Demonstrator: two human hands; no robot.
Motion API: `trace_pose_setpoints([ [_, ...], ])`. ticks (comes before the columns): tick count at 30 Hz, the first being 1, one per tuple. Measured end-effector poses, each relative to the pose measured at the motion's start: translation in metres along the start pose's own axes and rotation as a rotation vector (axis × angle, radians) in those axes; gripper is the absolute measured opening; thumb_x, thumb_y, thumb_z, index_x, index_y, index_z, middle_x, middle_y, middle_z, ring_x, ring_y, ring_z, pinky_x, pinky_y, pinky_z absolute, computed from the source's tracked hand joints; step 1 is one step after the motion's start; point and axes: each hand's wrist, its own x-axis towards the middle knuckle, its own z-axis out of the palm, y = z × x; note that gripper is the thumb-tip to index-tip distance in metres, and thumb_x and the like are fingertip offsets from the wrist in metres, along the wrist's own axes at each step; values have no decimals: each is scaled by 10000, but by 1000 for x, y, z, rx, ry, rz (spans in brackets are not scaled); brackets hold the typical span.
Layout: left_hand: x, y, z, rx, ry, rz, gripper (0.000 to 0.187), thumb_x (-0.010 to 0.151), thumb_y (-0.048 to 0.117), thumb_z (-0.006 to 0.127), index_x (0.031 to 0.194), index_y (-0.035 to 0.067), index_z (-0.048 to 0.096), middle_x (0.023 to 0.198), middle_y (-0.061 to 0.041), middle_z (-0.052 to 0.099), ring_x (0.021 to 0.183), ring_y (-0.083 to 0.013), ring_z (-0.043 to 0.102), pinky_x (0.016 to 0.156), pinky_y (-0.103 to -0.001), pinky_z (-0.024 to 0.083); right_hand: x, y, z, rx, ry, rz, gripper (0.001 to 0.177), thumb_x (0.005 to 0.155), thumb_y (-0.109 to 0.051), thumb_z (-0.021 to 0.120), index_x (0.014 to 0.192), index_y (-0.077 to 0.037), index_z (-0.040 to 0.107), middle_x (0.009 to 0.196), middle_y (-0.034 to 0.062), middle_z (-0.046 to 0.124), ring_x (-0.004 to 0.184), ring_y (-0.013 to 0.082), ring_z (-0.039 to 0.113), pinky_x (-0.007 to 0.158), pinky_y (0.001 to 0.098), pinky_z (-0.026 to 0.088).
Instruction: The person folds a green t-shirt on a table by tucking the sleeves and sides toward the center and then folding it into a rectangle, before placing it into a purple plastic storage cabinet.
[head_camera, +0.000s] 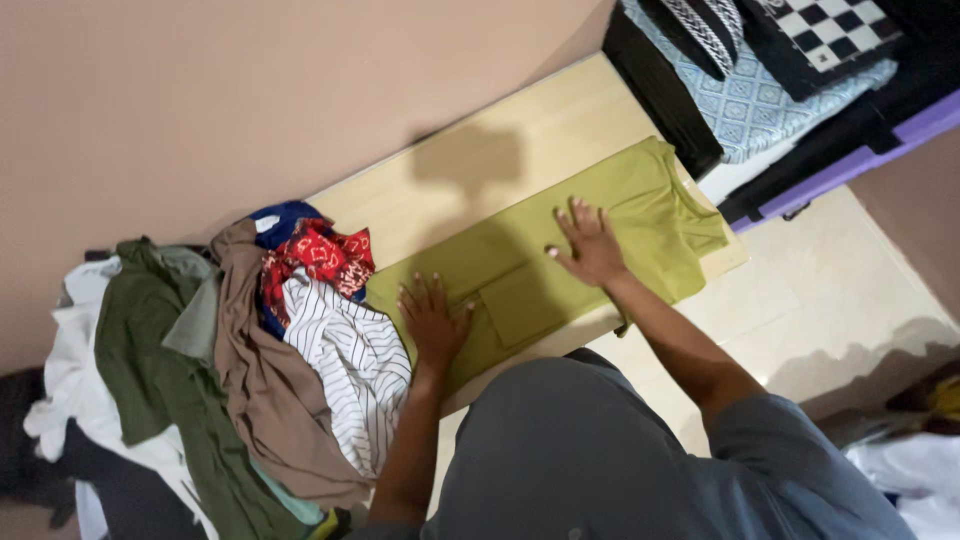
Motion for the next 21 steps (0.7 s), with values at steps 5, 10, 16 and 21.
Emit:
trace_pose_setpoints([
  [5,-14,-19,-2,28,-91,12,858,918,607,568,1566,73,394,1677,-243,236,1553,-461,169,1214,-662,127,-34,25,5,-36,68,126,738,1034,-557,477,1600,-99,352,1668,247,300,1551,415,286,1246,600,184],
  [10,-18,-35,9,-92,-65,53,900,926,611,576,1575,18,381,1663,-287,241,1545,-478,156,1196,-686,101,-80,80,-32,-224,73,566,740,1070,-562,504,1625,-100,339,1695,245,239,1589,389,195,1277,592,131],
  [16,-20,-40,20,-120,-22,52,903,916,634,588,1568,38,399,1661,-261,253,1551,-467,177,1203,-681,126,-140,69,-46,185,434,832,1105,962,-581,695,1629,94,127,1706,344,75,1601,444,11,1311,512,105],
  [21,-23,-42,17,-145,-15,67,891,932,613,593,1576,30,400,1675,-271,252,1556,-472,183,1203,-684,134,-160,45,-30,393,612,785,1254,948,-449,860,1606,153,-21,1658,450,71,1532,543,-43,1239,529,127],
])
